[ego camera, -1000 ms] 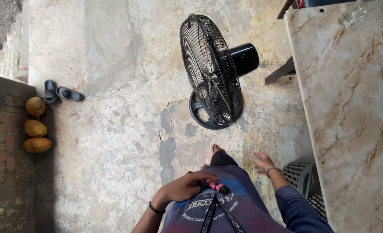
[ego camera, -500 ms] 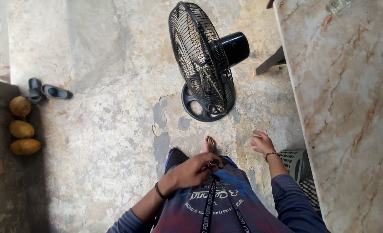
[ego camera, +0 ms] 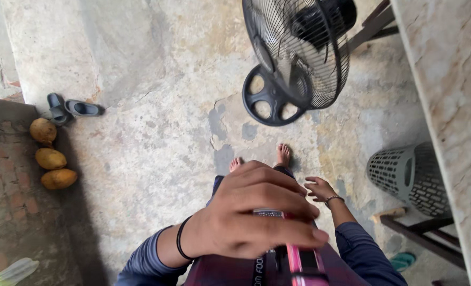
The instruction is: The person carries a standing fan from an indoor room to an outdoor patio area. They disassemble the fan by removing the front grille and fan blade, then use a screwdriver to adjust the blade hub before reassembling the components.
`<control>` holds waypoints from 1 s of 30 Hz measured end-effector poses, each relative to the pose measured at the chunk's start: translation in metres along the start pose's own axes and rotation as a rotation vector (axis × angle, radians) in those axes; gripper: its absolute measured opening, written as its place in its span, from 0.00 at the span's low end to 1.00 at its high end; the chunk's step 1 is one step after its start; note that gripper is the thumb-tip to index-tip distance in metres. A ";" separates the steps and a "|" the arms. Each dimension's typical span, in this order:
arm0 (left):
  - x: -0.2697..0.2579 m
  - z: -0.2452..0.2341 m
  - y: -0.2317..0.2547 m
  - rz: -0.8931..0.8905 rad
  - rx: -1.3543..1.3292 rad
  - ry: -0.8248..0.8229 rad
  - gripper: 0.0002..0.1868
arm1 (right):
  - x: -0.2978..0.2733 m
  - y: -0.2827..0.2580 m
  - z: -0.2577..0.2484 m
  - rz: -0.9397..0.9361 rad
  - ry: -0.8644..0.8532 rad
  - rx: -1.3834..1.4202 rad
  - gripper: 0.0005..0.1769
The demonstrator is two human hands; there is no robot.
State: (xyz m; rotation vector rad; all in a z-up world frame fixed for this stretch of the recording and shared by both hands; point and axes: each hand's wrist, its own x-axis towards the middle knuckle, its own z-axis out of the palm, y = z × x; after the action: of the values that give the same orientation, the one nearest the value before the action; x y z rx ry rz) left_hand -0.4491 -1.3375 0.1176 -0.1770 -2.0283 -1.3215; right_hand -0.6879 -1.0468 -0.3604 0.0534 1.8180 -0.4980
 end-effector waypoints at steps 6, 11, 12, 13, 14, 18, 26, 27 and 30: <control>-0.009 -0.025 0.010 0.075 -0.035 -0.045 0.11 | -0.003 -0.003 0.052 -0.345 -0.038 0.059 0.28; -0.017 -0.036 0.011 0.100 -0.071 -0.084 0.12 | -0.015 0.011 0.048 -0.118 0.089 0.131 0.29; -0.019 -0.040 0.011 0.122 -0.071 -0.095 0.12 | -0.018 0.016 0.043 -0.093 0.109 0.141 0.29; -0.021 -0.040 0.012 0.110 -0.084 -0.086 0.12 | -0.021 0.022 0.040 -0.068 0.130 0.150 0.29; -0.022 -0.039 0.014 0.099 -0.094 -0.075 0.12 | -0.024 0.025 0.037 -0.047 0.145 0.178 0.30; -0.027 -0.052 0.012 0.153 -0.044 -0.124 0.11 | -0.038 0.037 0.039 0.021 0.172 0.220 0.30; -0.035 -0.055 0.019 0.121 -0.046 -0.059 0.10 | -0.030 0.017 0.061 -0.020 0.137 0.158 0.29; -0.034 -0.056 0.019 0.126 -0.030 -0.065 0.10 | -0.029 0.011 0.063 -0.039 0.135 0.147 0.29; -0.033 -0.055 0.023 0.093 -0.022 -0.027 0.11 | -0.025 -0.007 0.065 -0.092 0.124 0.134 0.29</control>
State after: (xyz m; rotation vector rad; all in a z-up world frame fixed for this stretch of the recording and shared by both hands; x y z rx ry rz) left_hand -0.3875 -1.3650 0.1276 -0.2972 -2.0034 -1.2903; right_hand -0.6236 -1.0708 -0.3494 0.0946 1.9123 -0.6941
